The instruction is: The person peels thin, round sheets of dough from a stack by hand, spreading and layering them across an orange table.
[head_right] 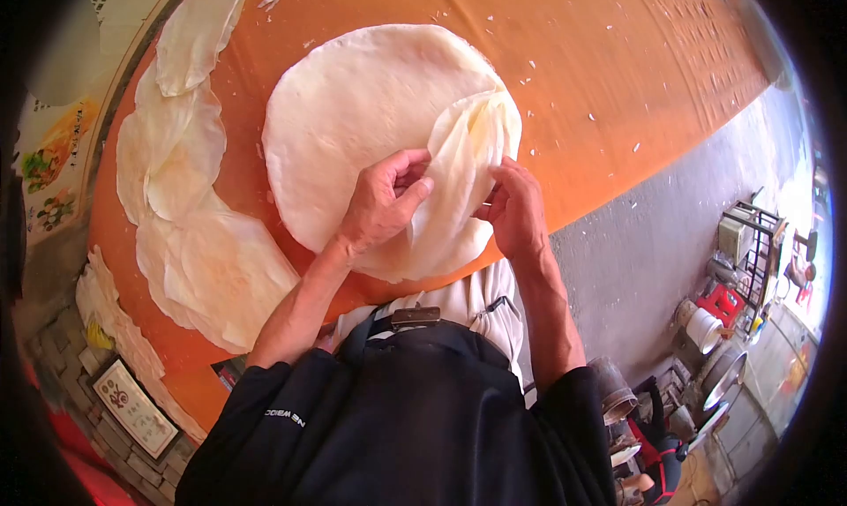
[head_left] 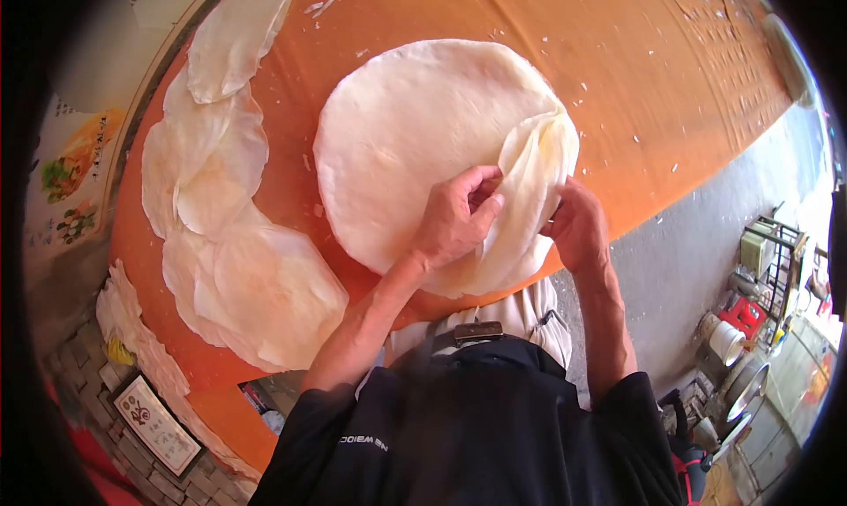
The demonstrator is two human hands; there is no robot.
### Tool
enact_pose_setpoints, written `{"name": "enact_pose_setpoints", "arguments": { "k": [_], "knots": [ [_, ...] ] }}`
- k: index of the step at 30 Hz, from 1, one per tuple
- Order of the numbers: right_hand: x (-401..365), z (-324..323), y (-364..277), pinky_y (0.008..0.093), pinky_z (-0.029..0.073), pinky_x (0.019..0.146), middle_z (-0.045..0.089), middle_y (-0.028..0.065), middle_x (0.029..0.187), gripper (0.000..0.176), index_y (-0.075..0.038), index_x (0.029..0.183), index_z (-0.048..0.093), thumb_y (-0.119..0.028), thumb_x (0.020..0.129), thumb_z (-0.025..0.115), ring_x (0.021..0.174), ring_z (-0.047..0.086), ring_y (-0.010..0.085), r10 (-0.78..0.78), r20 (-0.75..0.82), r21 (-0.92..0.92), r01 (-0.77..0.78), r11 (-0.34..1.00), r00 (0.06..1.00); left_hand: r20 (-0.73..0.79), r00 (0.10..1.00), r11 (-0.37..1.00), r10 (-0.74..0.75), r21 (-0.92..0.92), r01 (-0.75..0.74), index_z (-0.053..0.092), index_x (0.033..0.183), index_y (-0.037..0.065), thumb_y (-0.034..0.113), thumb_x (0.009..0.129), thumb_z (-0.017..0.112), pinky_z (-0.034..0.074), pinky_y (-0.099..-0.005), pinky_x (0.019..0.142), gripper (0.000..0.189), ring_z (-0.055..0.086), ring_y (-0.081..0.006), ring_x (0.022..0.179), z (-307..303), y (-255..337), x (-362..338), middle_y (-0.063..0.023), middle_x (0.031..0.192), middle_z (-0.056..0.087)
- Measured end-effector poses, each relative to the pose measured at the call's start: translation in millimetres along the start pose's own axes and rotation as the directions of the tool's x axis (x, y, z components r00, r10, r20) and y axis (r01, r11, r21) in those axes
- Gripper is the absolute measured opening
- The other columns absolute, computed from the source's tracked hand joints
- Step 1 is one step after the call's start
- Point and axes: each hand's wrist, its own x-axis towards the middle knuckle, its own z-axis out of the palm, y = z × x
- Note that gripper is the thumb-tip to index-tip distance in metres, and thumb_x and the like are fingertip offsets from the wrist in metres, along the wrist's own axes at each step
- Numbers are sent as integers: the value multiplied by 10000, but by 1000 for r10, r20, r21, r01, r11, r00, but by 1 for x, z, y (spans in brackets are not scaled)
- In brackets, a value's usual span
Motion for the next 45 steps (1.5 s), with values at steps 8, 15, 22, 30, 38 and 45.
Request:
{"name": "enact_pose_setpoints", "arguments": {
  "k": [8,15,22,30,38,45],
  "knots": [
    [10,-38,19,229,527,551,662,87,922,296,22,1116,578,-171,891,585,722,646,126,17,-91,-221,-37,975,996,6,995,946,-99,-308,96,569,1115,-78,31,875,556,510,-223,728,263,628,-93,791,-7,-19,-2,-87,906,670],
    [5,4,20,276,496,774,638,104,1004,350,41,1141,537,-90,830,632,895,611,163,-406,11,-656,313,687,914,-48,995,991,82,107,-77,583,1066,-36,72,830,594,502,-286,677,260,611,-124,766,-3,-27,14,-88,866,657],
    [0,-29,12,310,464,889,596,125,1168,463,58,1262,467,-45,837,618,1034,584,183,-305,65,-512,294,807,950,-157,975,987,156,46,-151,621,1003,-28,104,805,630,492,-291,613,239,616,-131,671,-54,-2,9,-84,804,657],
    [11,-40,25,287,524,669,641,105,1014,424,39,1212,494,-50,816,616,841,626,157,-221,-35,-551,166,818,975,-283,928,912,241,-262,-317,612,1103,-12,-4,819,606,541,-235,633,284,645,-106,742,-200,148,-16,-71,921,674],
    [11,-41,23,273,532,514,648,115,947,408,36,1188,495,-100,823,618,727,642,171,-173,-9,-545,140,827,985,-735,632,855,247,-141,-498,565,1163,-24,22,848,590,512,-305,819,319,624,-183,946,-337,224,-90,-109,1063,643],
    [7,-37,16,297,544,601,642,136,1005,422,54,1228,470,-85,846,586,814,645,194,-183,-7,-509,153,847,983,-912,405,997,63,43,-59,543,1148,-9,1,822,583,518,-286,658,328,591,-144,755,-383,-32,-194,-41,909,590]
  ]
}}
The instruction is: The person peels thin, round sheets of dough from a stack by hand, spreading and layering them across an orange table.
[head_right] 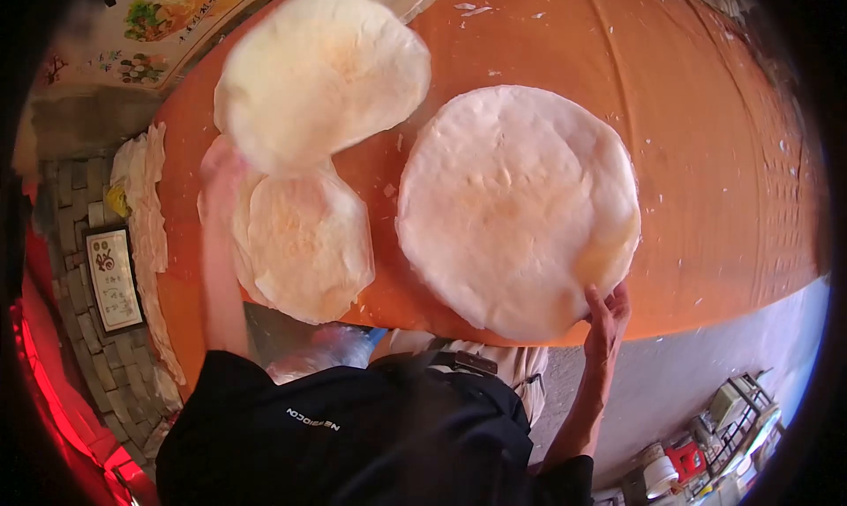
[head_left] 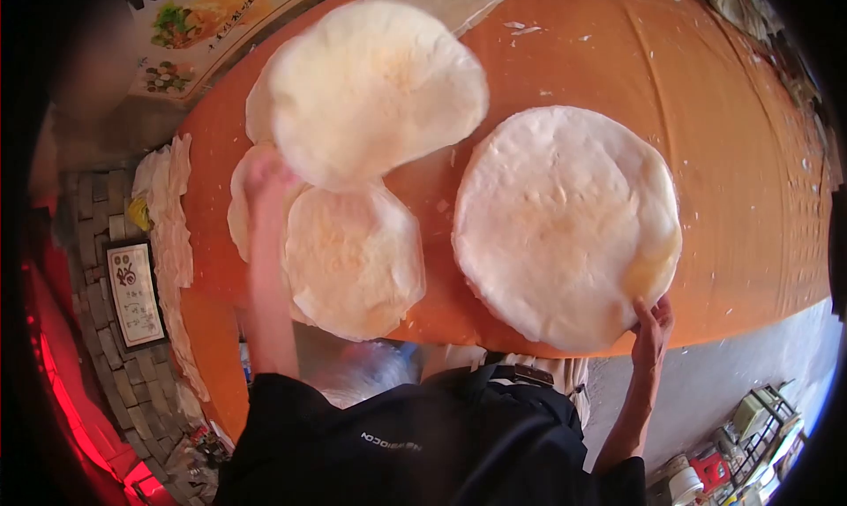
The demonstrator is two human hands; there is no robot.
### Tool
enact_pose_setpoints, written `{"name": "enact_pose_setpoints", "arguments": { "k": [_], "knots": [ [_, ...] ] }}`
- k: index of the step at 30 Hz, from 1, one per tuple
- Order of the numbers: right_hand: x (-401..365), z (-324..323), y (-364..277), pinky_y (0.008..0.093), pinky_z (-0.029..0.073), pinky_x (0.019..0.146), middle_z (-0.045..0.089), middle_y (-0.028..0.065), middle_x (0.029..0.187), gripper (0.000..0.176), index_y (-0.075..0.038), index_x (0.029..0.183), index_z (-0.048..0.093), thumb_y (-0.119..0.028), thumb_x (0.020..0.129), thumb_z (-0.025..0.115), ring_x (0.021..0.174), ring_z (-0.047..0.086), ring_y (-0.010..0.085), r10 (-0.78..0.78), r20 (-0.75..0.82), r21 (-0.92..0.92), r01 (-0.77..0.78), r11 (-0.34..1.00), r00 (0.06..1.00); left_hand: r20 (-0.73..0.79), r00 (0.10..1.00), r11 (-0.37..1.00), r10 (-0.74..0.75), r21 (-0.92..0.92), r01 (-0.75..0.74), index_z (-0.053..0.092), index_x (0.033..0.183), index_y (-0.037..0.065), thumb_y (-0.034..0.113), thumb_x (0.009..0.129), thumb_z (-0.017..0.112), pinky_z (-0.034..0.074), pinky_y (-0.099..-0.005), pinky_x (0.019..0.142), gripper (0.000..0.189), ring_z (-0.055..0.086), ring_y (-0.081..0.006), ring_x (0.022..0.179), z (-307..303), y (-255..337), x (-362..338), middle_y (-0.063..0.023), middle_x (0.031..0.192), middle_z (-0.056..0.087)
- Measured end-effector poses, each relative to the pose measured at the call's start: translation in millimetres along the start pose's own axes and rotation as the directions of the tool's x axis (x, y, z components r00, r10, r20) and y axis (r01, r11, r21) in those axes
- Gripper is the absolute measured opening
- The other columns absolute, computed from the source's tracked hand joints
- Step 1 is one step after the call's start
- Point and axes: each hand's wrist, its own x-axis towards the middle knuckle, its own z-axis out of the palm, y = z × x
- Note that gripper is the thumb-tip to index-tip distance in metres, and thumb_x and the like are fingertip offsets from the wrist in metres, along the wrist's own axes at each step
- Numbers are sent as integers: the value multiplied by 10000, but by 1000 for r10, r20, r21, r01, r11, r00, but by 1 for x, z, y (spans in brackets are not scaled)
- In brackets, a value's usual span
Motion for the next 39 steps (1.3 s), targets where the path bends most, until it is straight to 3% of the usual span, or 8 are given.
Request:
{"name": "enact_pose_setpoints", "arguments": {
  "k": [2,5,11,14,18,23,30,39],
  "knots": [
    [-6,8,-5,291,526,695,635,122,1029,412,47,1230,474,-60,847,583,867,631,186,-62,-26,-32,61,998,998,-133,990,992,-35,118,51,534,1153,-11,-14,815,585,495,-248,638,343,562,-106,724,29,-28,-51,-18,891,579],
    [-16,28,-16,270,481,807,624,104,1053,395,43,1218,483,-25,843,589,931,602,163,-215,-27,-136,210,968,976,332,932,987,-145,-17,160,540,1187,24,30,803,628,479,-223,649,394,590,-104,766,145,4,-127,-46,930,622],
    [-16,92,-61,246,466,625,633,58,827,291,49,1102,561,-45,831,614,711,573,97,-268,180,-440,321,839,947,906,414,954,-84,-48,296,578,1077,-41,270,840,655,491,-310,783,398,630,-196,888,315,82,-237,-120,944,654],
    [-12,75,-49,275,478,713,630,98,943,396,37,1202,535,-106,839,605,834,591,135,-208,313,-217,283,934,927,867,497,987,-46,115,-110,598,949,-48,206,818,620,487,-340,728,287,644,-253,820,331,79,-232,-205,844,649],
    [-16,45,-30,314,491,745,607,134,1012,458,-20,1288,508,-159,864,612,879,594,197,-139,153,-353,185,917,978,827,549,985,121,-33,-167,599,865,-44,87,757,527,482,-429,704,184,638,-388,797,329,45,-205,-264,809,621],
    [-16,14,-10,307,493,707,613,100,950,423,2,1251,521,-170,874,607,843,592,173,-130,-84,-507,70,859,988,801,569,976,185,-81,-203,643,1020,22,197,885,605,495,-252,669,224,587,-62,750,253,114,-98,-2,851,648],
    [-6,6,4,254,469,640,593,48,853,428,20,1225,529,-207,873,617,744,547,110,-144,-114,-497,69,865,983,590,733,934,338,-304,-187,604,1106,-10,118,857,636,538,-268,720,282,644,-128,834,116,181,60,-62,961,669],
    [8,5,-8,286,480,668,601,89,866,417,9,1186,555,-205,843,659,782,575,155,-146,-73,-591,75,803,987,395,883,956,252,38,-290,592,1074,-85,30,843,547,524,-246,704,262,631,-134,757,98,219,43,-99,912,654]
  ]
}}
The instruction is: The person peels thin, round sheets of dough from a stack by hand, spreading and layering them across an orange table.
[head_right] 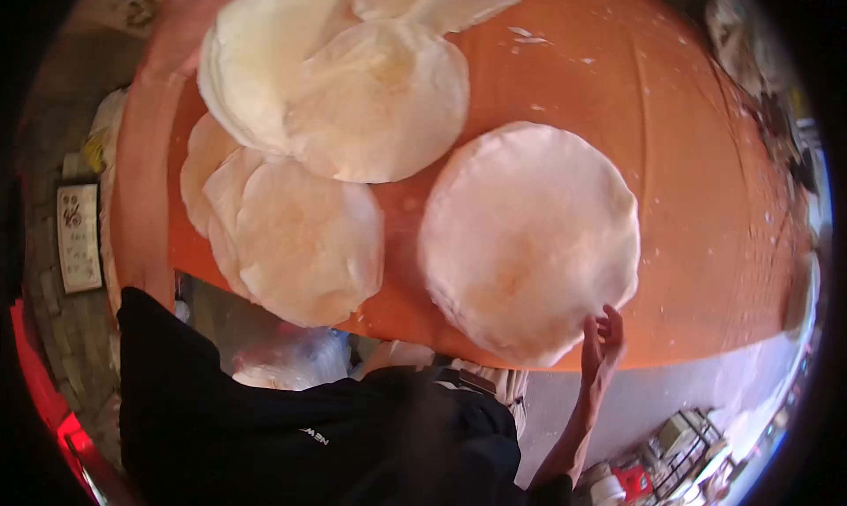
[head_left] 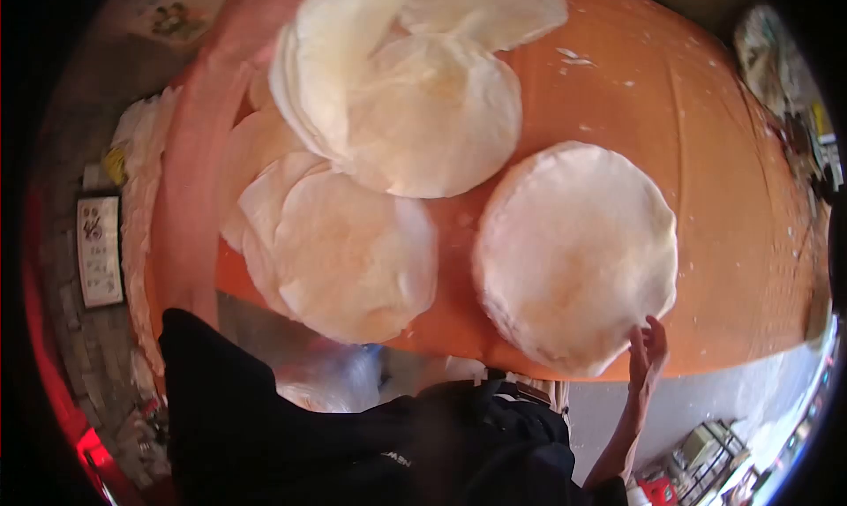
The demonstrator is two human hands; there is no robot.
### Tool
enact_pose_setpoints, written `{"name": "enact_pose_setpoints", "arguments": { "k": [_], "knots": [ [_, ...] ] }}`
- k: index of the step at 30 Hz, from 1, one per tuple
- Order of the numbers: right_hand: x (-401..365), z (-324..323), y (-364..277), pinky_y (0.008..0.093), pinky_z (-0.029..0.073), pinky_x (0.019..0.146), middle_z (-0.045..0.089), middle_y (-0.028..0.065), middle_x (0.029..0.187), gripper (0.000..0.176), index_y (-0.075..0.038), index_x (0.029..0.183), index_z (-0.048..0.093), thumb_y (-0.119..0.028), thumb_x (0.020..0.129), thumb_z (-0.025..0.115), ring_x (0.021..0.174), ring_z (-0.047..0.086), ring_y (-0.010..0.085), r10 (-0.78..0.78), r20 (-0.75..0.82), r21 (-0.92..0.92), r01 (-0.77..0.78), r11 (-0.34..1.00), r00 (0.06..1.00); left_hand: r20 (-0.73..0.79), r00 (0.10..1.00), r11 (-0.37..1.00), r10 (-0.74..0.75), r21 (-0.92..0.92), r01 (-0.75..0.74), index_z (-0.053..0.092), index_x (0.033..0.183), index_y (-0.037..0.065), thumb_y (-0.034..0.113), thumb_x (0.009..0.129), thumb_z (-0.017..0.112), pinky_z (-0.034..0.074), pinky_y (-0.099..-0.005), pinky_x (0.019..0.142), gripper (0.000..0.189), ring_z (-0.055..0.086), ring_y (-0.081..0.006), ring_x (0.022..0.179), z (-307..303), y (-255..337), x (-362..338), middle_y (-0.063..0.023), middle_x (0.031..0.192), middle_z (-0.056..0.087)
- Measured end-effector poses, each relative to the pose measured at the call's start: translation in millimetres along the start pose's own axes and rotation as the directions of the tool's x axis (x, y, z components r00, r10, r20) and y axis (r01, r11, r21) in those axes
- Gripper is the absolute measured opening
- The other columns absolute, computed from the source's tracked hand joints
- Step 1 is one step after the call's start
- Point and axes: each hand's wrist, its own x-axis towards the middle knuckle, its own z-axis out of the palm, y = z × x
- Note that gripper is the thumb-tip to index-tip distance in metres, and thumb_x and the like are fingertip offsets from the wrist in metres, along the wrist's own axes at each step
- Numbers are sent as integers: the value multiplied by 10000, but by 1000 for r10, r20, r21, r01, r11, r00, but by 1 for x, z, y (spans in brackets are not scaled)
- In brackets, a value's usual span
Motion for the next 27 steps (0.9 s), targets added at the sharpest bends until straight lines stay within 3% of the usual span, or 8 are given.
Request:
{"name": "enact_pose_setpoints", "arguments": {
  "k": [5,7,13,17,18,20,25,27],
  "knots": [
    [18,3,-39,314,496,695,599,114,954,407,-16,1180,568,-179,823,677,833,597,185,-82,-41,-13,82,997,996,259,950,970,174,-211,-120,595,1060,-81,58,832,552,550,-290,727,270,657,-191,766,16,20,60,-139,932,665],
    [27,5,-52,316,501,695,602,118,960,407,-12,1173,572,-174,817,684,831,599,187,-123,-63,-20,122,992,990,42,995,967,95,-241,-82,584,1083,-79,77,834,561,556,-307,762,295,666,-221,804,64,70,33,-171,958,664],
    [50,-20,-82,314,505,698,606,119,960,401,4,1158,582,-161,810,696,823,599,178,-204,-121,70,213,974,972,-63,990,818,125,-558,-139,565,1080,-59,137,866,567,558,-342,748,291,657,-238,781,119,111,25,-170,915,666],
    [68,-54,-82,273,479,674,611,65,917,356,-7,1133,599,-166,829,698,792,579,136,-227,-258,115,263,958,939,117,989,800,88,-600,-1,528,1238,5,175,908,553,423,-358,990,372,555,-228,1119,115,-15,14,-110,1213,586],
    [70,-57,-87,271,480,676,617,63,917,352,-11,1129,602,-164,828,701,791,580,132,-238,-301,93,277,956,923,89,969,677,-229,-701,224,513,1251,8,175,917,529,414,-357,997,374,556,-219,1114,149,-25,-13,-103,1225,576],
    [76,-58,-99,266,482,681,627,60,915,343,-19,1121,608,-159,824,707,789,583,124,-267,-380,44,305,951,886,168,945,595,-280,-742,308,520,1234,12,119,895,555,449,-360,968,357,547,-212,1129,200,-85,-63,-97,1232,568],
    [70,18,-155,294,501,716,654,90,943,329,-20,1082,626,-132,790,730,830,620,144,-352,44,192,338,921,935,242,862,445,-446,-775,448,521,1224,17,137,929,541,488,-342,916,319,582,-202,1073,257,-145,-138,-87,1187,595],
    [67,60,-173,315,508,717,657,112,928,347,-16,1067,629,-128,760,745,817,634,186,-504,229,144,483,864,833,259,874,400,-410,-810,428,530,1209,26,178,941,545,497,-333,894,309,591,-189,1043,260,-144,-140,-78,1166,601]
  ]
}}
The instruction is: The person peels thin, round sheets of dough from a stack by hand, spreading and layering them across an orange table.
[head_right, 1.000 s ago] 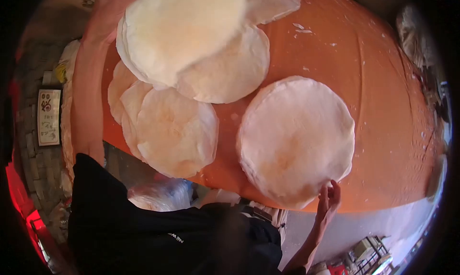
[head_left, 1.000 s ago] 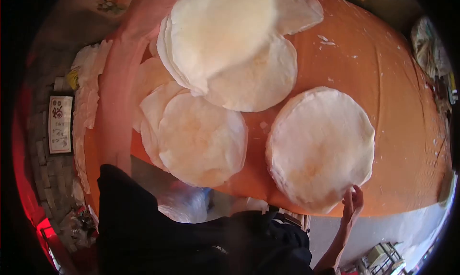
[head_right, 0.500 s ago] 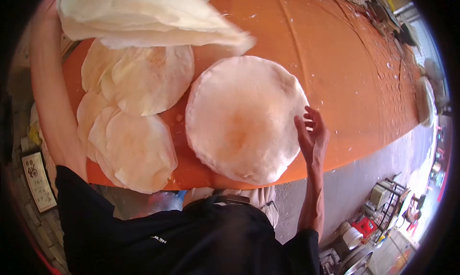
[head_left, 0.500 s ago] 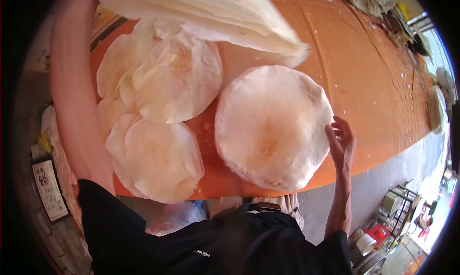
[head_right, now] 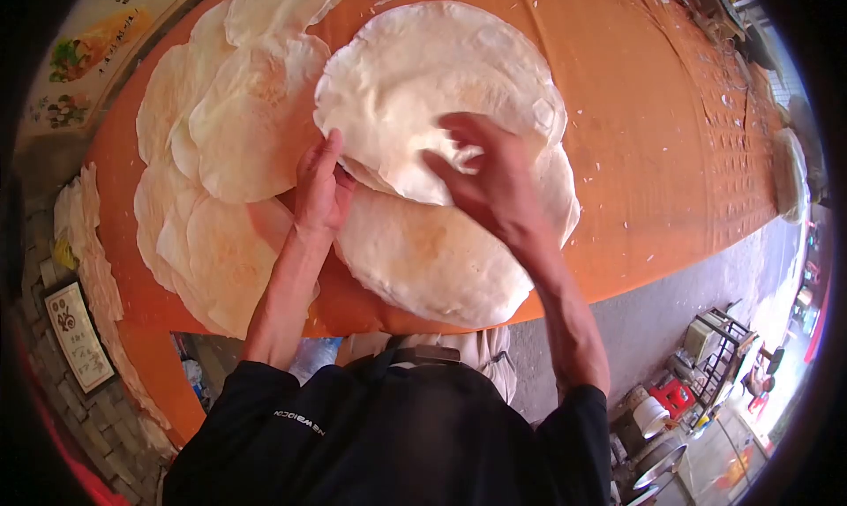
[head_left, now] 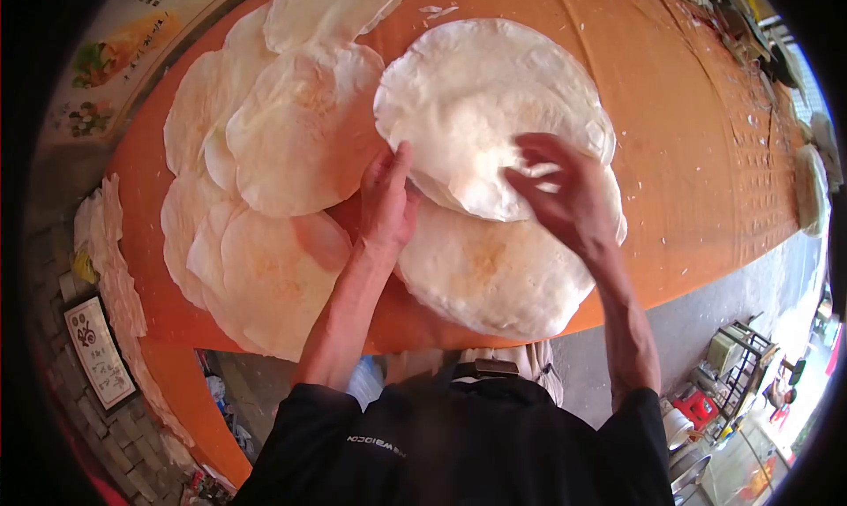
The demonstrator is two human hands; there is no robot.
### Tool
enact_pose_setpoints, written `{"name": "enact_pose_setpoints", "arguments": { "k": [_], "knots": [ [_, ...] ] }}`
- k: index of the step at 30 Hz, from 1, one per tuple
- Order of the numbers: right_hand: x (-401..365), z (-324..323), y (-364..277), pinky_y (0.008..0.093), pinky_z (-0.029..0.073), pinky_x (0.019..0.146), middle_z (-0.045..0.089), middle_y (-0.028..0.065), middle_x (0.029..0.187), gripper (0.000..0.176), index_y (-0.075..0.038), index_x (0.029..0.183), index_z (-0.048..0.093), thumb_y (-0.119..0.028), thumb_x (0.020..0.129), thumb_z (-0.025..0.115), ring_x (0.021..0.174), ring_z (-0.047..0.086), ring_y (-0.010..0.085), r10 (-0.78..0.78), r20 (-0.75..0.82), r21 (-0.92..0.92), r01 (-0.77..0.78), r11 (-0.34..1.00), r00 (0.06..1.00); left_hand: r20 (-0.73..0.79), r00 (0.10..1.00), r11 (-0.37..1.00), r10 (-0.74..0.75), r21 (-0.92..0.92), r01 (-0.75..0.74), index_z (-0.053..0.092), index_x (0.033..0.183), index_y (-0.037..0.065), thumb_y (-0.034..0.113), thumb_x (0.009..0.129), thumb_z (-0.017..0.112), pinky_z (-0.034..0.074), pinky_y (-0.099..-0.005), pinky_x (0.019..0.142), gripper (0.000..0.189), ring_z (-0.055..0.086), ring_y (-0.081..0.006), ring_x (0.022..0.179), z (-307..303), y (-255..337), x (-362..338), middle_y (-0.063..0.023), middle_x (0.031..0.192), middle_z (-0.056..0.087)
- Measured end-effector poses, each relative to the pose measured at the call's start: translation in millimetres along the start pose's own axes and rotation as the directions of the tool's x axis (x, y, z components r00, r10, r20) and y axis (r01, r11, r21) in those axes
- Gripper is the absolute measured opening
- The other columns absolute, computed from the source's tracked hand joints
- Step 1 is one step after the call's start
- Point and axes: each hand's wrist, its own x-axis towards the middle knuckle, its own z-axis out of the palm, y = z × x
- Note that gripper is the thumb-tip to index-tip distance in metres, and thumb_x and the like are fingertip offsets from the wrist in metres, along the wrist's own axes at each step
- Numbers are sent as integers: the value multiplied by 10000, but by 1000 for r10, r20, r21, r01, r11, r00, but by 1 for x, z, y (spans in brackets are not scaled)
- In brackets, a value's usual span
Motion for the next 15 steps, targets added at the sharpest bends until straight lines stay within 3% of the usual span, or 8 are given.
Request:
{"name": "enact_pose_setpoints", "arguments": {
  "k": [2,5,8,9,12,15],
  "knots": [
    [18,35,5,331,509,710,656,123,923,376,-7,1067,625,-127,736,758,803,640,221,-288,61,-131,294,947,956,46,999,1000,10,-24,-9,539,1189,37,221,946,553,506,-319,869,305,598,-169,1008,6,7,-2,-63,1141,605],
    [34,53,-1,318,510,716,668,118,927,365,12,1067,627,-130,751,744,815,649,192,-281,150,-174,305,936,948,127,992,999,19,28,-23,546,1156,45,267,933,580,518,-306,835,316,598,-137,958,8,8,3,-40,1094,604],
    [41,47,10,292,506,735,683,123,914,341,17,1072,634,-120,771,716,817,647,157,52,242,169,-95,981,969,131,991,995,8,97,-21,558,1124,53,283,922,598,524,-294,807,308,596,-120,930,15,8,11,-23,1057,604],
    [44,45,17,275,502,750,688,130,891,304,30,1062,641,-119,800,678,815,636,133,48,252,217,-105,970,967,151,988,994,2,107,-18,557,1125,44,272,909,617,525,-306,804,320,593,-126,933,16,10,12,-35,1062,603],
    [51,44,27,274,503,721,676,115,856,296,51,1042,641,-144,820,667,778,624,133,134,267,315,-218,924,954,-2,1000,983,-18,181,18,547,1152,22,239,901,623,507,-315,829,341,585,-137,955,9,2,22,-47,1066,602],
    [57,51,28,256,480,657,643,68,788,273,64,990,647,-156,827,645,697,582,110,235,397,299,-367,881,887,-46,997,976,-65,207,73,514,1221,-7,155,867,593,445,-316,882,397,544,-157,1009,4,3,24,-73,1107,578]
  ]
}}
